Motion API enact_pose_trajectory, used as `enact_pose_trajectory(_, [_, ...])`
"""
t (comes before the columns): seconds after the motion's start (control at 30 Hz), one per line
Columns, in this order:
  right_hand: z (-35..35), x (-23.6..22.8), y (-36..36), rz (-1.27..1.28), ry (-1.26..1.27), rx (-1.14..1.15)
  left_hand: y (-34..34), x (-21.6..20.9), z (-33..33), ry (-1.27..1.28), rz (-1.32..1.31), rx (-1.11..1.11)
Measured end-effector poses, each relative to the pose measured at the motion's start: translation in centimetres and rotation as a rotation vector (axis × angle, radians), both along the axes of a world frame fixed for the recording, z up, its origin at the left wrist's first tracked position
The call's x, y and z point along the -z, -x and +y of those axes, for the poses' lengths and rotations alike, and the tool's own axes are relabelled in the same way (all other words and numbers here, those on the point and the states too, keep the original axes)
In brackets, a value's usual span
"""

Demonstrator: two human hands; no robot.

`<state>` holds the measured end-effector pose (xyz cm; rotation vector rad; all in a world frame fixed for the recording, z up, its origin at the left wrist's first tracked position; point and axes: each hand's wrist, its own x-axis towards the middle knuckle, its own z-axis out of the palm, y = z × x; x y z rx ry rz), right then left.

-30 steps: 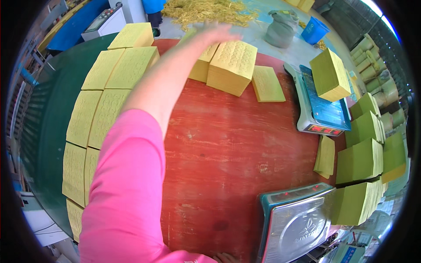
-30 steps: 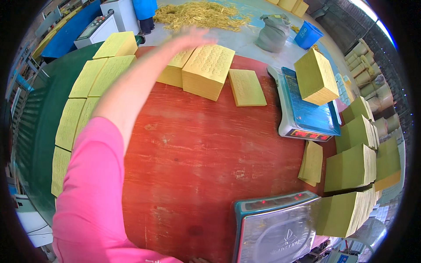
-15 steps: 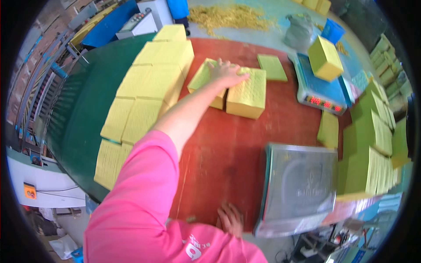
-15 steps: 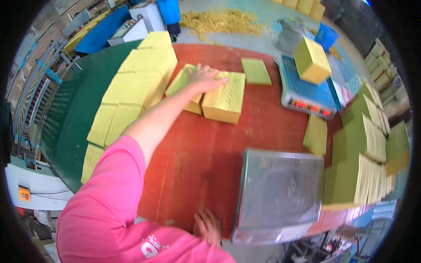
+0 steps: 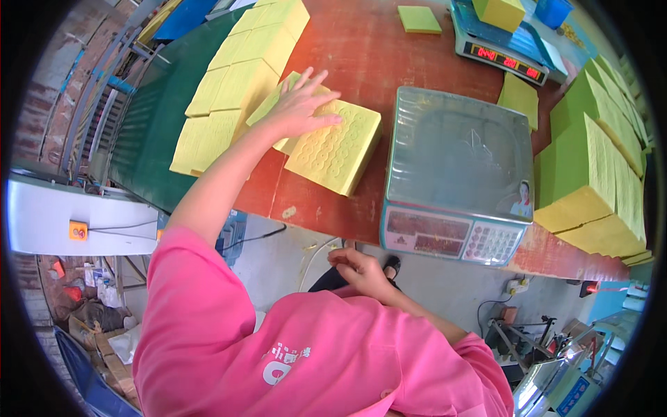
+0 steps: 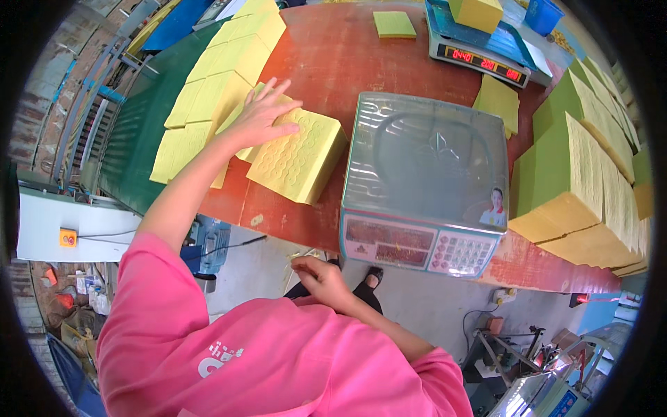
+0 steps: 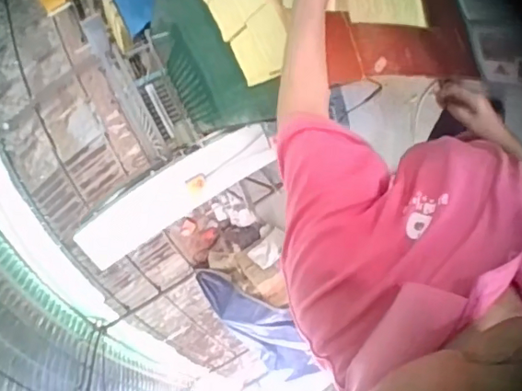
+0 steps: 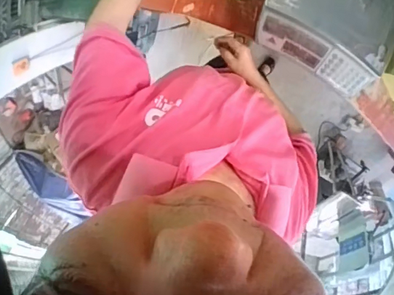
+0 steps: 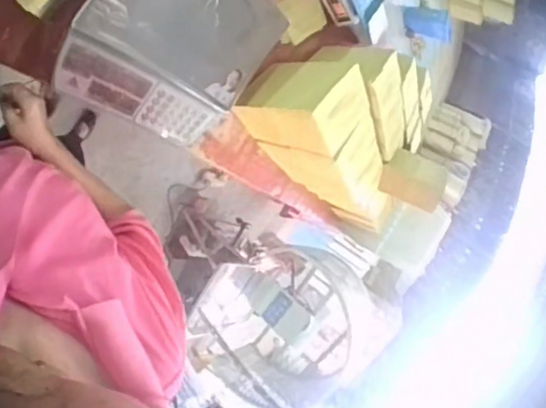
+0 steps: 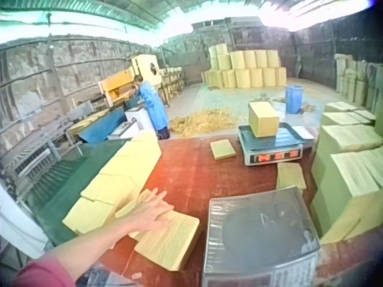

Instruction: Weigh stacks of paper blocks on a digital scale and stack them on a table.

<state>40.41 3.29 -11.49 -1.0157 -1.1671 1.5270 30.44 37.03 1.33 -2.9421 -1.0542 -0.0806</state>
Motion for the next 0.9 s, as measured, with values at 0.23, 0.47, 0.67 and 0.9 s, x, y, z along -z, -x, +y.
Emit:
enact_pose_trajectory(0.23, [-0.5,1.9,-0.8,0.711,0.517,0.118,-0.5,1.4,-10.2,0.012,-0.227,0.108])
enact_pose_trajectory(0.47, [-0.9,5.5,1.4,1.093,0.502,0.068,4.7,-0.8,-21.2,0.074,-0.14,0.085])
enact_pose_trajectory(0.67, [-0.2,-2.1,0.9,0.484,0.392,-0.11,9.8,3.2,-26.4,0.293,-0.723,-0.654])
enact_pose_trajectory(0.9, [0.5,-14.3,-6.5,-0.239,-0.408,0.054,6.1,4.5,-26.1,1.27,-1.799,-0.7])
